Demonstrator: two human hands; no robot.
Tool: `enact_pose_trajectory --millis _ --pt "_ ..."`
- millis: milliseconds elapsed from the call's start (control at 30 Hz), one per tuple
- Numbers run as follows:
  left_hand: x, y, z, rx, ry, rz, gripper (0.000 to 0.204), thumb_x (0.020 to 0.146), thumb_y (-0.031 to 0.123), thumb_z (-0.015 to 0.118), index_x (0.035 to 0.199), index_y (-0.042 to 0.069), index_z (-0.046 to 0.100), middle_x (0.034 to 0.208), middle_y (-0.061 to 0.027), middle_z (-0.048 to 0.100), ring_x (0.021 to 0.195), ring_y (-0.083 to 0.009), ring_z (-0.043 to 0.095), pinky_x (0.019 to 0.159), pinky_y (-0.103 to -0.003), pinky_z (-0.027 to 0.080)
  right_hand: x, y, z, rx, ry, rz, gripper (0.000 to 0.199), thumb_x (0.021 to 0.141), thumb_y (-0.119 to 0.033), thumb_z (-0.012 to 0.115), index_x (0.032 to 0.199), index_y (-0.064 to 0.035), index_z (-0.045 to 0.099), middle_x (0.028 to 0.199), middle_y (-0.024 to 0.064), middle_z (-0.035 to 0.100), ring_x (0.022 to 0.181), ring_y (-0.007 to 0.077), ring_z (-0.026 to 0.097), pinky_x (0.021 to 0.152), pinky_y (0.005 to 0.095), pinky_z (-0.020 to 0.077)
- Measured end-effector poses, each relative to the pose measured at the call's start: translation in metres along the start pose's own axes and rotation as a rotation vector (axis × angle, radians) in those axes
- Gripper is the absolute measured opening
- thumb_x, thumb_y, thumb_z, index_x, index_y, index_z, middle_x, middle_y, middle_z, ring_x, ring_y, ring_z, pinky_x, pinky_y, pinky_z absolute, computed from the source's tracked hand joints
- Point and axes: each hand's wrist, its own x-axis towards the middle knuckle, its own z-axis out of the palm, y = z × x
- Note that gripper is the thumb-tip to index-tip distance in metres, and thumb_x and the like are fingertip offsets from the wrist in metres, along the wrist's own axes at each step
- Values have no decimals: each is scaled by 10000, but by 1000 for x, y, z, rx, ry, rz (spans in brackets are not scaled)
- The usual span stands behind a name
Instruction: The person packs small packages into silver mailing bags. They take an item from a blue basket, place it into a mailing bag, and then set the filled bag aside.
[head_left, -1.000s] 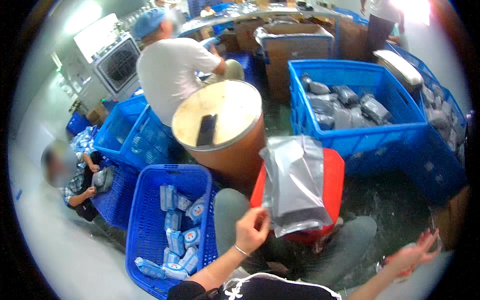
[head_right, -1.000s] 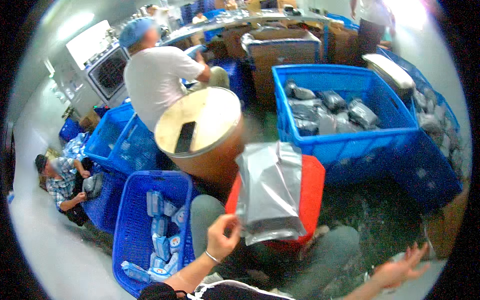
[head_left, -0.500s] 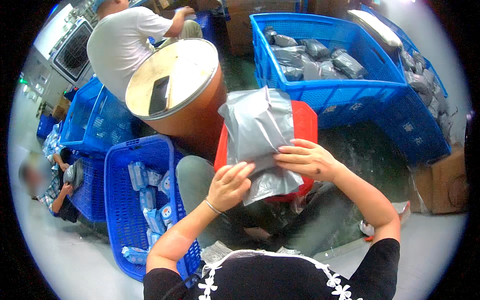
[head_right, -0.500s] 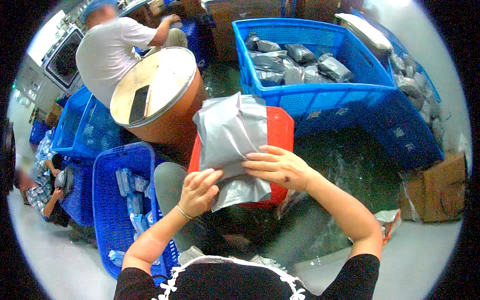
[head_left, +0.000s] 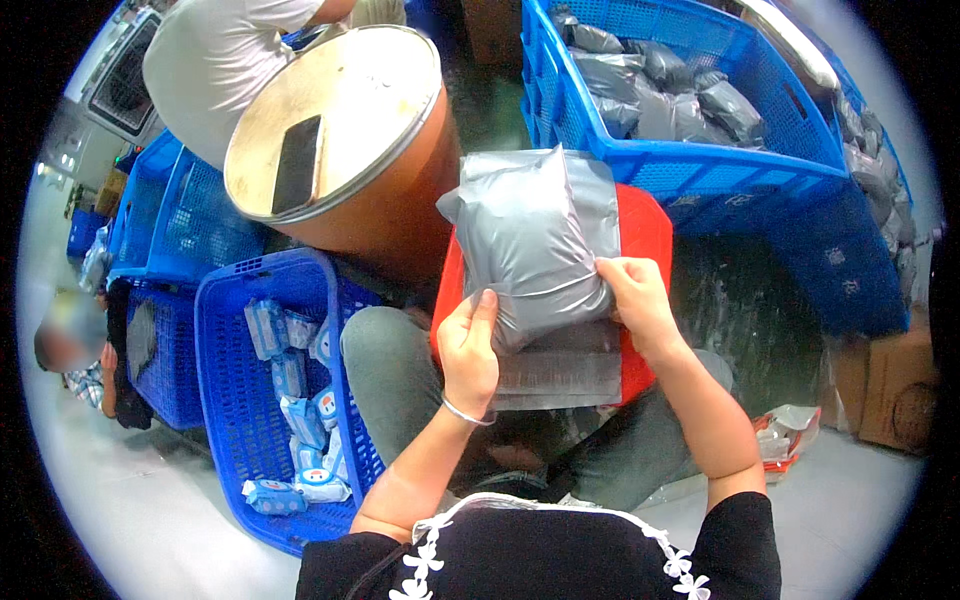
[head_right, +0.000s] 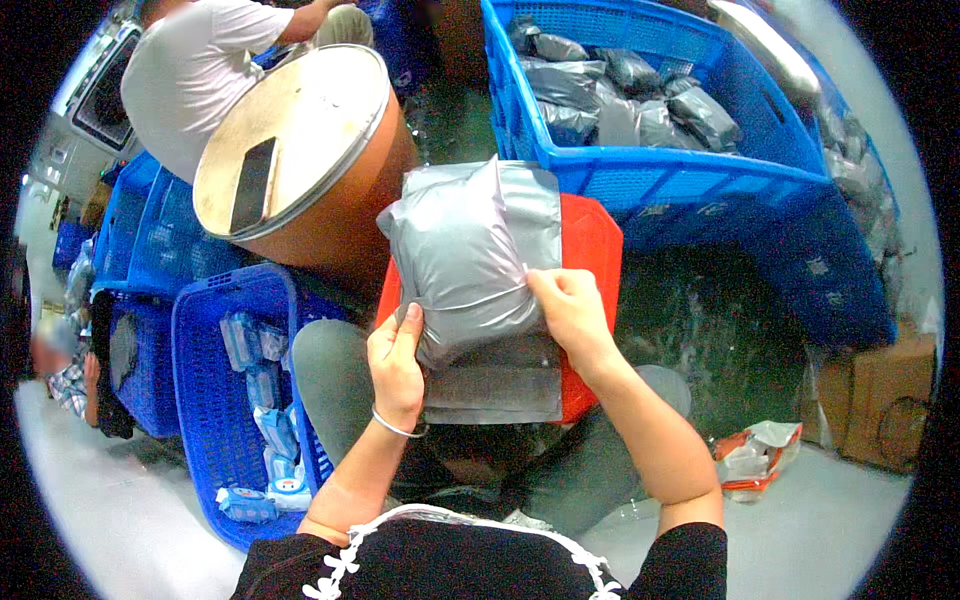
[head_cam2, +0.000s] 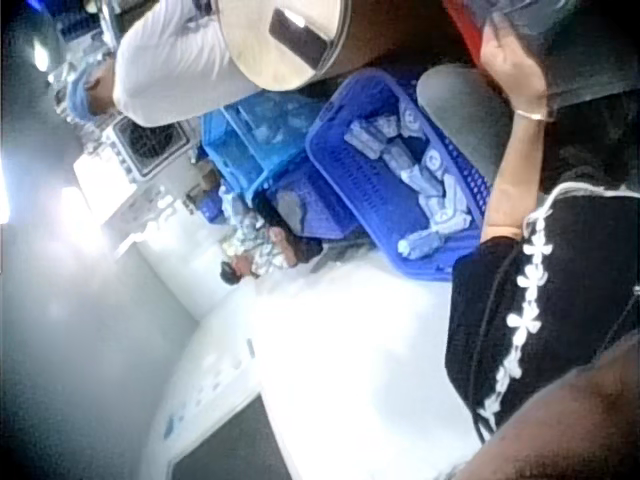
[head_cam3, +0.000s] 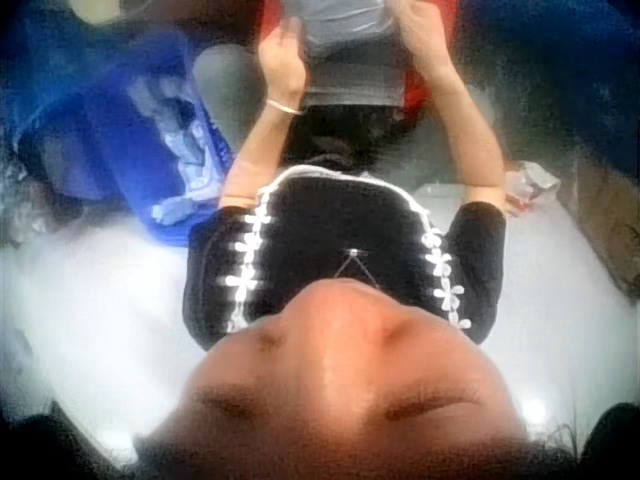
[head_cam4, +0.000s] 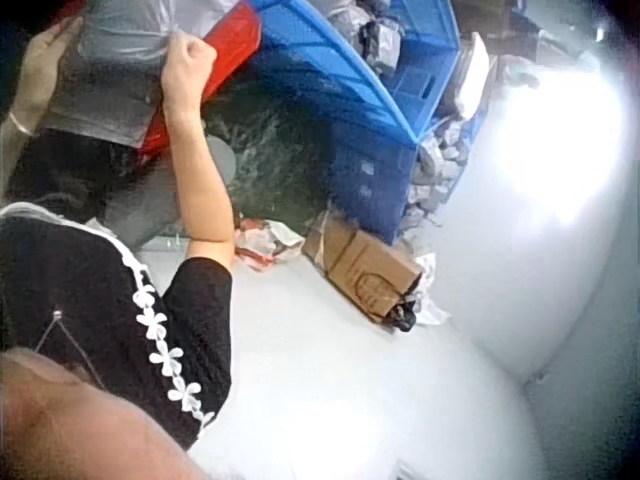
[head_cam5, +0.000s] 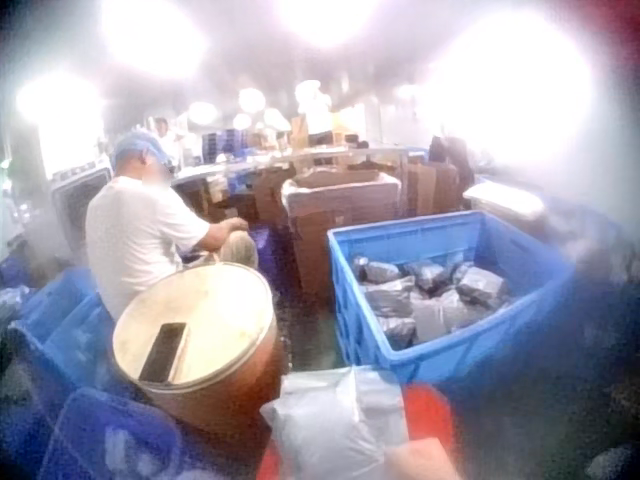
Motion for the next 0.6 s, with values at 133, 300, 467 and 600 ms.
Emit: enact_pose_trajectory --millis 133,300,467,600 --pt "13 1 -6 291 -17 116 143 934 52 595 829 28 501 724 34 449 692 -57 445 592 -223 375 17 6 -2 -204 7 -88 214 883 -179 599 781 9 580 668 -8 563 617 55 476 537 266 372" --pt "17 -12 -4 363 23 214 322 864 -17 619 1144 39 469 999 -48 513 923 -140 520 831 -288 461 13 2 4 -537 60 -268 325 1003 -313 458 1147 -40 563 990 254 650 943 424 643 806 475 511" --pt "17 -25 -18 391 -84 259 419 867 -9 613 1253 -23 452 1180 -112 560 1090 -199 542 964 -316 428 1 -13 9 -472 -290 -135 495 1011 -348 458 1420 -74 395 1217 253 577 1067 383 616 882 458 489" --pt "-7 -2 9 368 -105 334 560 800 89 745 1274 -41 476 1232 -122 575 1078 -202 567 958 -318 441 -30 -16 5 -182 -463 -577 1106 837 -484 693 1567 -127 -56 1591 240 165 1460 339 244 1172 376 223"
